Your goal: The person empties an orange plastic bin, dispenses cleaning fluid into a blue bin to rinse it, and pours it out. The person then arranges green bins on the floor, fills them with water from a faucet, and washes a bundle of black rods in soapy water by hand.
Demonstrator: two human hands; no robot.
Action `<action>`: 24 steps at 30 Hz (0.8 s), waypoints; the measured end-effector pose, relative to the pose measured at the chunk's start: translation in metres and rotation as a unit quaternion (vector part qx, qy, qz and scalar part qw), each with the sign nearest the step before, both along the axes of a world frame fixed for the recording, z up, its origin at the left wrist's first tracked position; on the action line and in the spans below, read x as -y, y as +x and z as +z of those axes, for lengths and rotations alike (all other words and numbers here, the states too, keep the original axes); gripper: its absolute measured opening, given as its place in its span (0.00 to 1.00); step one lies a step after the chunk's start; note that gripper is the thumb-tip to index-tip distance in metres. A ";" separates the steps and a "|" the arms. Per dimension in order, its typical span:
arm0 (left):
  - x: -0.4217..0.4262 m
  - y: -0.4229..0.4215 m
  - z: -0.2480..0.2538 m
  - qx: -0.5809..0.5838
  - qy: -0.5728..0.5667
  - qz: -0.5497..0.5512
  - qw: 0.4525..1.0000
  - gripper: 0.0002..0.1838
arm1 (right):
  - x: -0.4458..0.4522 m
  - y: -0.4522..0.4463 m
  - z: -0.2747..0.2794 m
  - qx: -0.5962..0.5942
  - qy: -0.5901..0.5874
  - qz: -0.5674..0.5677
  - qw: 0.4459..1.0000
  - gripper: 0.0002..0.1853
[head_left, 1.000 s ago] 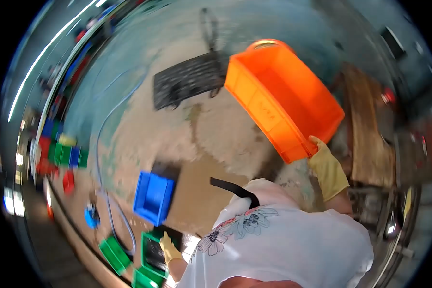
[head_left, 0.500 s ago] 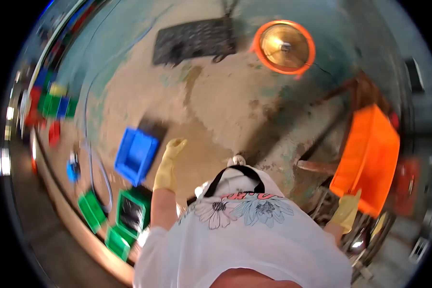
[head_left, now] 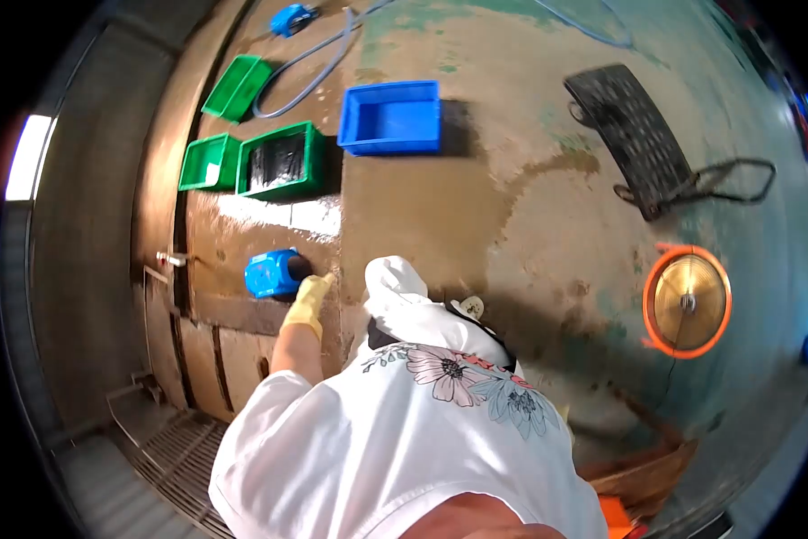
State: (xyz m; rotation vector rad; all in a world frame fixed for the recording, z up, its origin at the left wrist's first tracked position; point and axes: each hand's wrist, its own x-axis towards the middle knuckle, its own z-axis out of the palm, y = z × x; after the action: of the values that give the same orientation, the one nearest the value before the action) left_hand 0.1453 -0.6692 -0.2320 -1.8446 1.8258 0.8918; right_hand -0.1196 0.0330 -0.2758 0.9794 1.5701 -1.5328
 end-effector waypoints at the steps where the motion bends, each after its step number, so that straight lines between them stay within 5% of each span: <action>1: -0.022 0.017 -0.010 -0.106 0.029 0.115 0.987 0.26 | 0.018 -0.042 -0.012 -0.018 -0.043 0.025 0.999 0.12; 2: -0.029 0.028 -0.022 -0.028 0.080 0.089 0.992 0.25 | 0.039 -0.088 -0.024 -0.034 -0.095 0.046 0.994 0.14; 3: -0.044 0.074 -0.077 -0.111 0.072 0.078 0.988 0.27 | 0.068 -0.135 -0.041 -0.044 -0.222 0.064 0.972 0.16; 4: -0.071 0.085 -0.052 -0.184 0.095 0.054 0.977 0.25 | 0.114 -0.189 -0.055 -0.033 -0.327 0.145 0.933 0.21; 5: -0.072 0.102 -0.090 -0.055 0.128 0.098 0.985 0.23 | 0.170 -0.233 -0.051 0.041 -0.494 0.130 0.859 0.22; 6: -0.087 0.100 -0.049 -0.105 0.150 0.142 0.973 0.22 | 0.230 -0.267 -0.020 -0.027 -0.270 0.189 0.944 0.22; 7: -0.084 0.097 -0.015 -0.049 0.217 0.132 0.966 0.20 | 0.309 -0.269 0.036 -0.184 -0.051 0.291 0.937 0.22; 8: -0.084 0.103 -0.016 -0.009 0.239 0.259 0.936 0.21 | 0.358 -0.293 0.050 -0.160 -0.067 0.240 0.955 0.21; 9: -0.084 0.106 0.019 -0.056 0.218 0.202 0.953 0.25 | 0.402 -0.301 0.065 -0.271 0.012 0.309 0.912 0.15; 10: -0.079 0.106 0.049 -0.100 0.196 0.143 0.965 0.29 | 0.451 -0.303 0.091 -0.285 0.006 0.313 0.906 0.15; 12: -0.054 0.111 0.008 -0.064 0.205 0.414 0.885 0.37 | 0.537 -0.288 0.138 -0.306 -0.021 0.280 0.910 0.21; 13: -0.042 0.105 0.000 -0.083 0.169 0.449 0.874 0.36 | 0.569 -0.283 0.145 -0.296 -0.056 0.298 0.906 0.21; 14: -0.023 0.125 -0.052 -0.087 0.146 0.403 0.899 0.32 | 0.598 -0.278 0.149 -0.282 -0.089 0.319 0.900 0.21; 15: -0.008 0.169 -0.164 -0.137 0.132 0.386 0.902 0.27 | 0.620 -0.274 0.140 -0.273 -0.096 0.361 0.887 0.23; 16: 0.004 0.147 -0.126 -0.164 0.023 0.365 0.916 0.28 | 0.637 -0.266 0.137 -0.265 -0.093 0.373 0.884 0.23; 17: 0.023 0.114 -0.068 -0.238 0.036 0.449 0.861 0.27 | 0.657 -0.256 0.134 -0.233 -0.070 0.415 0.877 0.24; 22: 0.086 0.098 -0.032 -0.258 -0.085 0.363 0.891 0.26 | 0.683 -0.240 0.083 -0.104 -0.016 0.449 0.888 0.24; 24: 0.098 0.112 -0.033 -0.257 -0.042 0.395 0.881 0.27 | 0.685 -0.249 0.069 -0.082 0.006 0.453 0.888 0.24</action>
State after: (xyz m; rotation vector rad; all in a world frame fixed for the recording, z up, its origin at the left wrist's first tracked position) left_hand 0.2573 -0.7670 -0.2645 -2.6557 1.3151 1.7404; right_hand -0.3688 -0.6519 -0.2068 0.0346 1.7766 -0.9329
